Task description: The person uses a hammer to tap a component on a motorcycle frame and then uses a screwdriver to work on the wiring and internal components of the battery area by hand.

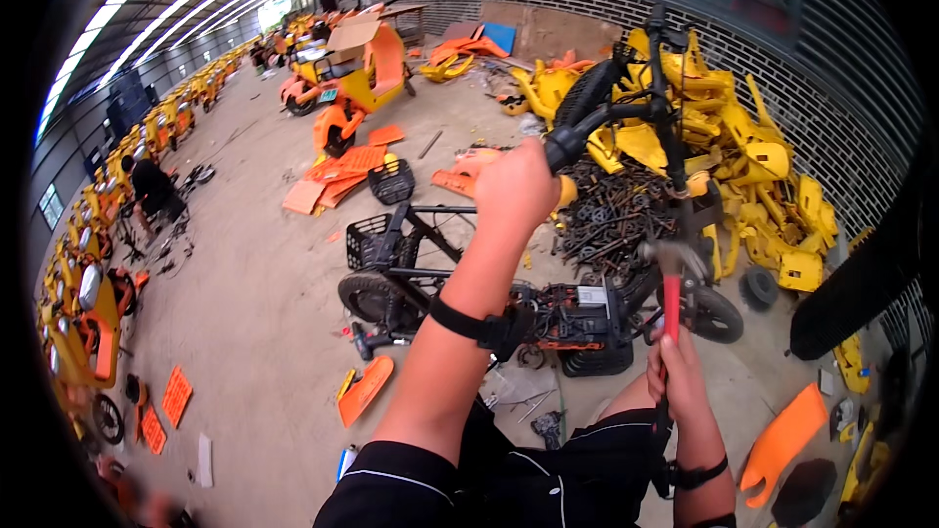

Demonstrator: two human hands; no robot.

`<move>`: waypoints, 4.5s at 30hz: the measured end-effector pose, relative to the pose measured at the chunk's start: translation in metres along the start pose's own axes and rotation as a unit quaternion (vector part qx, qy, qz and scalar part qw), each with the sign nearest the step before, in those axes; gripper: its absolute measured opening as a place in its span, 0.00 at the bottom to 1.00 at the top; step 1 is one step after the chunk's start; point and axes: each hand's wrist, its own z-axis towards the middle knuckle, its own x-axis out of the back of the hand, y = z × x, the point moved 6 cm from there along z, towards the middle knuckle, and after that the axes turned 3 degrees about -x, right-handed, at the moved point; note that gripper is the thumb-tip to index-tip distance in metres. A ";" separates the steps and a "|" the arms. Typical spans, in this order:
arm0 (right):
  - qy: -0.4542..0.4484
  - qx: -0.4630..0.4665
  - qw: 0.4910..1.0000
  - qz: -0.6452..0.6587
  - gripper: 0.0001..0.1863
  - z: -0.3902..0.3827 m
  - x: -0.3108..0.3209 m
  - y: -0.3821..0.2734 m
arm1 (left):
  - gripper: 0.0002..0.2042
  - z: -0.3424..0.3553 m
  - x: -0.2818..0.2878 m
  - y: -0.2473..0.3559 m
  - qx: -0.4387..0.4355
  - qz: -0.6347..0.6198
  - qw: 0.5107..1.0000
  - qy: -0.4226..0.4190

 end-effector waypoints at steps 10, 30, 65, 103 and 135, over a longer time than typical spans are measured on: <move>0.085 0.155 0.983 -0.048 0.18 0.107 -0.035 -0.093 | 0.16 0.006 -0.001 0.007 -0.001 0.005 1.000 -0.013; 0.153 0.201 0.963 -0.099 0.20 0.136 -0.042 -0.116 | 0.18 0.007 -0.003 0.009 0.022 0.039 0.999 -0.021; 0.336 0.215 0.915 0.064 0.11 0.055 0.030 0.043 | 0.17 0.010 -0.006 0.010 0.009 0.034 0.999 -0.010; -0.454 -0.270 0.615 -0.586 0.23 0.011 0.003 0.465 | 0.14 0.002 -0.005 0.000 -0.008 -0.017 0.999 0.044; -0.397 -0.244 0.693 -0.550 0.22 0.030 0.065 0.546 | 0.10 0.007 -0.013 0.012 -0.056 -0.012 0.992 0.115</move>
